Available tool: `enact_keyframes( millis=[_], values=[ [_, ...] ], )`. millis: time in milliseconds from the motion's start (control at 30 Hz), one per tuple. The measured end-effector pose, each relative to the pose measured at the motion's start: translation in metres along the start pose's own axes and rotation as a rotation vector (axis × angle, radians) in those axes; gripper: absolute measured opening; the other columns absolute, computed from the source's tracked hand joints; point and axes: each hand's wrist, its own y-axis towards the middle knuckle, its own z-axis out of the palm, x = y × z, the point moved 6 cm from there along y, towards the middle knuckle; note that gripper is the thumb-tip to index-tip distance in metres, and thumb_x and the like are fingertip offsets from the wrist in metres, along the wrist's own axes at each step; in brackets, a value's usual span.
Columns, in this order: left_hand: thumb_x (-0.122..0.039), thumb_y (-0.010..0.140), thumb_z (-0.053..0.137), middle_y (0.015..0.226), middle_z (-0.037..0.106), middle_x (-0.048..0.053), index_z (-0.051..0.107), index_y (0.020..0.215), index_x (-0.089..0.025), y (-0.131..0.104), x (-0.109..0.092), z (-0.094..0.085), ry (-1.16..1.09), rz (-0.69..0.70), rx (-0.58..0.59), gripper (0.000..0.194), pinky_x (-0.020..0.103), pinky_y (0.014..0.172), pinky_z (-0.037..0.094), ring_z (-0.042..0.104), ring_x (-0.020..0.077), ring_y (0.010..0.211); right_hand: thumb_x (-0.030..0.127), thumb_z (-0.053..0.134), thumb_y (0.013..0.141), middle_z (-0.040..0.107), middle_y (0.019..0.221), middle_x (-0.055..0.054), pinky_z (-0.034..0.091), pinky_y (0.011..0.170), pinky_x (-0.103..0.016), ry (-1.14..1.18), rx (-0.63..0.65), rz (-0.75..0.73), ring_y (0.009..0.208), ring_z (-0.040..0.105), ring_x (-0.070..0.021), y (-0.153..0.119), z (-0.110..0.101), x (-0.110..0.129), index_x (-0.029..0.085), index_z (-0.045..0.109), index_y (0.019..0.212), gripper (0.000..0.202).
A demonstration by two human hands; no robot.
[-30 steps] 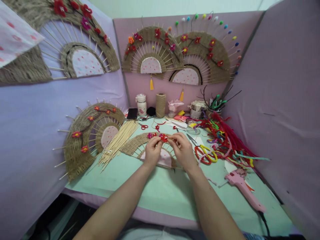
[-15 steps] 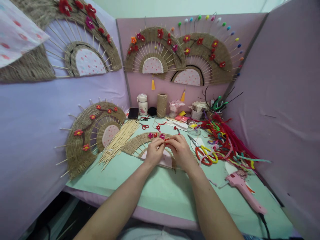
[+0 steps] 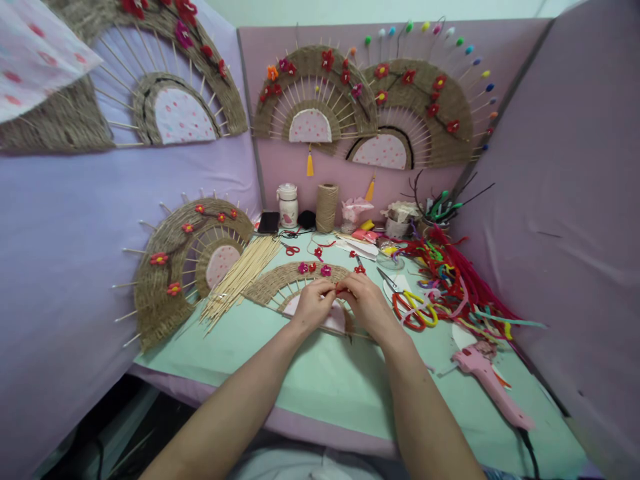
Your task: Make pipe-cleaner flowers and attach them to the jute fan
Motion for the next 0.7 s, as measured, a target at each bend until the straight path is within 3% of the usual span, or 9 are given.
enact_keyframes(
  millis=[300,433,533,700],
  values=[
    [-0.017,0.077,0.053,0.075,0.065,0.005,0.068,0.073,-0.017,0.002,0.002,-0.001,-0.097,-0.004,-0.004,0.016,0.028,0.069,0.044,0.057,0.0157,0.073,0.015,0.053,0.080,0.060,0.082,-0.004,0.042,0.074,-0.032,0.098,-0.034,0.020,0.081,0.054,-0.0181,0.001,-0.004,0.000,0.021,0.061,0.081,0.010],
    [-0.022,0.077,0.056,0.082,0.066,0.006,0.069,0.079,-0.016,0.005,0.000,-0.010,-0.264,-0.020,-0.076,0.014,0.030,0.075,0.044,0.058,0.0170,0.080,0.023,0.055,0.080,0.061,0.091,-0.005,0.043,0.071,-0.031,0.255,-0.258,0.099,0.079,0.055,-0.0169,-0.001,-0.029,-0.001,0.020,0.061,0.092,0.014],
    [-0.026,0.076,0.059,0.085,0.066,0.006,0.069,0.078,-0.016,0.007,-0.003,-0.014,-0.344,-0.023,-0.104,0.015,0.031,0.080,0.044,0.058,0.0175,0.084,0.027,0.054,0.081,0.062,0.088,-0.005,0.043,0.070,-0.031,0.324,-0.374,0.203,0.076,0.055,-0.0165,-0.003,-0.039,-0.008,0.019,0.062,0.088,0.014],
    [-0.027,0.077,0.059,0.087,0.064,0.007,0.069,0.079,-0.016,0.006,-0.009,-0.015,-0.380,0.003,-0.086,0.015,0.032,0.082,0.043,0.057,0.0178,0.086,0.031,0.054,0.081,0.066,0.083,-0.005,0.045,0.070,-0.030,0.507,-0.254,0.327,0.076,0.058,-0.0167,-0.002,-0.022,-0.017,0.018,0.065,0.084,0.017]
  ],
)
